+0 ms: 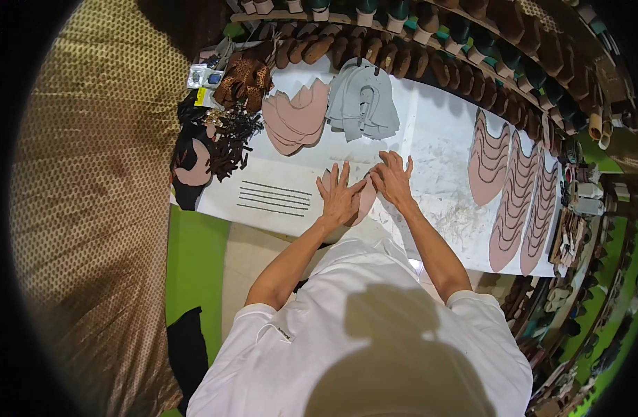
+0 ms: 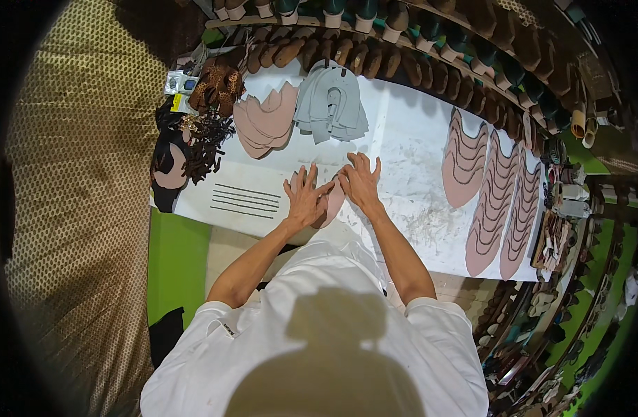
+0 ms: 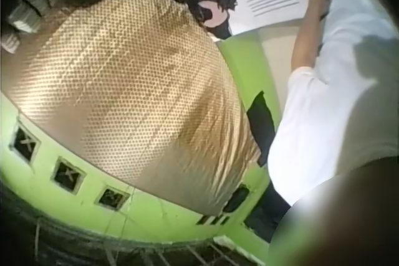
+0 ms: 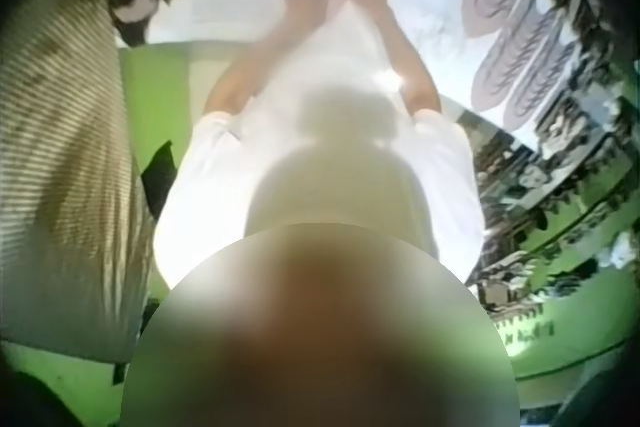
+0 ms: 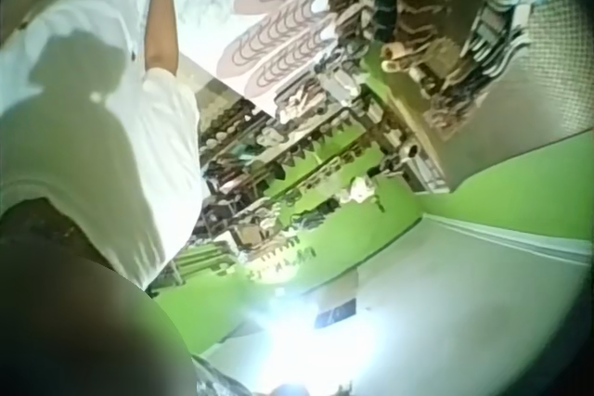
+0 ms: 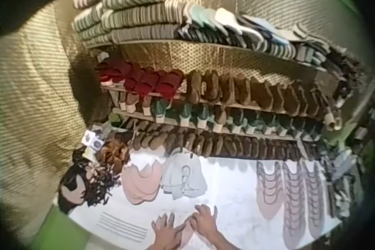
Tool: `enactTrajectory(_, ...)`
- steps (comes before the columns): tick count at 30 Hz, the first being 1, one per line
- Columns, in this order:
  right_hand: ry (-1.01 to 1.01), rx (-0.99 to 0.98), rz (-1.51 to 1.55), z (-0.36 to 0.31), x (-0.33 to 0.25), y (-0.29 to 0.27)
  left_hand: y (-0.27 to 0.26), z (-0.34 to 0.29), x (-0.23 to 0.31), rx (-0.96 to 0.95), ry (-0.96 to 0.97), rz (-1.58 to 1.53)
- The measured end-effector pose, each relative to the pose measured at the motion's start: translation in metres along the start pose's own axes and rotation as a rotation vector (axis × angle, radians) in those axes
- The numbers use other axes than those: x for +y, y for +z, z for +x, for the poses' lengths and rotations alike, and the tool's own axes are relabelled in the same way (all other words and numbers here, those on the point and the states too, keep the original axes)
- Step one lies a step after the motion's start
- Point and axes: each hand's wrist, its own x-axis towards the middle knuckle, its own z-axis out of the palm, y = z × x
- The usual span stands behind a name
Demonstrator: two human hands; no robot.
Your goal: Arranging and organizing various shoe upper components on a workbench.
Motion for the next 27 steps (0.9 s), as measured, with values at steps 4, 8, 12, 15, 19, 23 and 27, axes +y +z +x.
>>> enactTrajectory(4,-0.015,-0.016,-0.006,0.006,0.000,0.000,0.007,0.001,-0.005,0.096,0.068,0.019)
enactTrajectory(8,-0.013,-0.106,-0.030,0.012,0.005,-0.004,0.008,0.004,-0.006,0.082,0.037,-0.006)
enactTrajectory(12,-0.042,-0.087,-0.044,0.016,0.009,-0.003,0.008,0.006,-0.007,0.062,0.012,-0.054)
enactTrajectory(15,-0.055,-0.084,-0.047,0.018,0.007,-0.001,0.013,0.007,-0.013,0.064,0.032,0.009)
enactTrajectory(19,-0.048,-0.080,-0.016,0.016,0.008,0.001,0.013,0.008,-0.011,0.070,0.040,0.008)
enactTrajectory(23,-0.039,-0.055,-0.013,0.016,0.007,0.001,0.012,0.009,-0.010,0.101,0.056,0.027)
enactTrajectory(27,-0.052,-0.056,-0.029,0.017,0.004,-0.001,0.008,0.012,-0.011,0.094,0.070,0.090)
